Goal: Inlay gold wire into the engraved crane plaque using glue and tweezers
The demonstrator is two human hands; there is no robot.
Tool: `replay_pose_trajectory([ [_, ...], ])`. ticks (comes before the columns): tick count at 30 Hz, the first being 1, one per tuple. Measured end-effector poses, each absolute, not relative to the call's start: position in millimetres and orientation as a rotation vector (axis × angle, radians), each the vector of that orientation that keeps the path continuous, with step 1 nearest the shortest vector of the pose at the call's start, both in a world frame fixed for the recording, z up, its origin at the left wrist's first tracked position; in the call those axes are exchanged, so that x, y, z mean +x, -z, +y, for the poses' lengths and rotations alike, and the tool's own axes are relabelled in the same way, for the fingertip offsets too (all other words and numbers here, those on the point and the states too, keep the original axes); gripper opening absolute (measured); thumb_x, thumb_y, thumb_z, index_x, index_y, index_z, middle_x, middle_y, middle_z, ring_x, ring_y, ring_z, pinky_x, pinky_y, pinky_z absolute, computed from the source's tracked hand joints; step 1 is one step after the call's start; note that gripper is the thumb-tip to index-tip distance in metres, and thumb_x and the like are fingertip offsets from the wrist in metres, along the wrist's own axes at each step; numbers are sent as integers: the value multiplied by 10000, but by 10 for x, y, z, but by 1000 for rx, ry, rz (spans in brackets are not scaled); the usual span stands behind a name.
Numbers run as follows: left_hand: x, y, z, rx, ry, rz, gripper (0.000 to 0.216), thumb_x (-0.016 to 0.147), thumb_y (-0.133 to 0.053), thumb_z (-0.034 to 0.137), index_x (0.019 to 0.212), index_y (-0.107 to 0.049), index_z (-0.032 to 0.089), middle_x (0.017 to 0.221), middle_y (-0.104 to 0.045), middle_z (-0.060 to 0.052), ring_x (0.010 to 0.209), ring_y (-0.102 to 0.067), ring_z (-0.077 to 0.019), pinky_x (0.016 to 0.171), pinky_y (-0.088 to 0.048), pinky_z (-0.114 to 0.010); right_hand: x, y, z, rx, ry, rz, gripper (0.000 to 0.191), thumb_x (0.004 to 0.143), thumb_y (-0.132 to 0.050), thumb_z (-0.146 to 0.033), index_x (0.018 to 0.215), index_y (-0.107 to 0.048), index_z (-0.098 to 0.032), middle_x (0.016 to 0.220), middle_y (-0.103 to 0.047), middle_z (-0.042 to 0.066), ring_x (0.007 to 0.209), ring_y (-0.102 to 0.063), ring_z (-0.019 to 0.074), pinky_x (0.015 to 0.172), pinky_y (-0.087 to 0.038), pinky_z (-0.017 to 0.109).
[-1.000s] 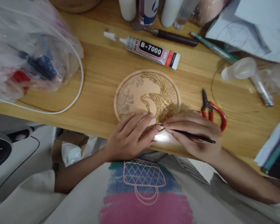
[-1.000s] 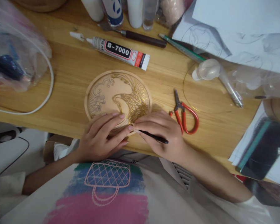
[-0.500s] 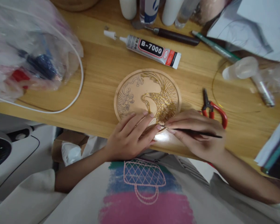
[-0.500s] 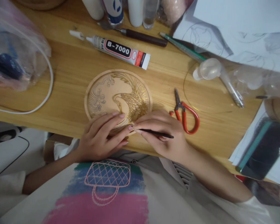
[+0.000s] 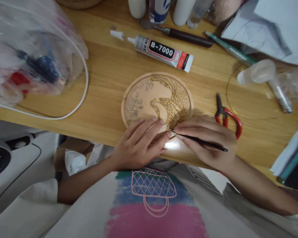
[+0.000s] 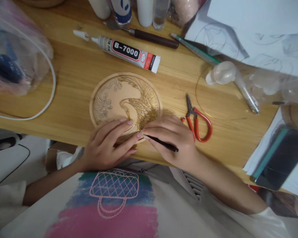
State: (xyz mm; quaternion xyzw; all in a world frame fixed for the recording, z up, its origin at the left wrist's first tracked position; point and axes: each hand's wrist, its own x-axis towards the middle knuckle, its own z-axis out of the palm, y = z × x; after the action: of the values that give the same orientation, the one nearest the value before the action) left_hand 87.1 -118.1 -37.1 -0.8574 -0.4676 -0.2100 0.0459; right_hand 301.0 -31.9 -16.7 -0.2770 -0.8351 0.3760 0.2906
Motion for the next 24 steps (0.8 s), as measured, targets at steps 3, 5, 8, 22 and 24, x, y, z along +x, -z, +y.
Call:
replay_pose_trajectory([
  [3,870,373,-1183,-2621,632,-1431,395,921,-577,473,1209,-644,212,1226,-673,-108,1151,-620,-241,984,-500,-385,3009,163,-320,-740,-1001,-2232,237,853,-658,-114,1041,-711,-250,929,-772,35,844,-727,182,763,-581,348],
  [5,870,370,-1182,-2628,642,-1430,401,919,-582,468,1215,-645,204,1229,-669,-119,1150,-621,-251,989,-491,-390,3007,157,-319,-746,-992,-2236,235,854,-657,-113,1038,-710,-251,924,-773,34,841,-728,181,762,-578,348],
  [8,871,368,-1181,-2638,660,-1432,398,910,-603,453,1205,-656,190,1218,-670,-136,1141,-623,-263,988,-484,-395,3004,153,-311,-728,-984,-2233,239,845,-661,-99,1030,-711,-242,915,-775,40,839,-730,181,758,-573,344],
  [22,869,381,-1182,-2643,686,-1435,399,918,-595,448,1213,-649,185,1216,-671,-131,1154,-618,-269,989,-486,-401,3013,160,-321,-758,-967,-2226,258,841,-672,-103,1047,-712,-254,919,-775,38,842,-731,189,751,-575,349],
  [24,868,381,-1179,-2635,678,-1422,407,917,-593,458,1215,-647,187,1213,-673,-130,1154,-618,-267,979,-493,-400,3006,159,-319,-745,-977,-2221,246,836,-680,-96,1036,-712,-236,914,-773,46,843,-727,184,754,-574,344],
])
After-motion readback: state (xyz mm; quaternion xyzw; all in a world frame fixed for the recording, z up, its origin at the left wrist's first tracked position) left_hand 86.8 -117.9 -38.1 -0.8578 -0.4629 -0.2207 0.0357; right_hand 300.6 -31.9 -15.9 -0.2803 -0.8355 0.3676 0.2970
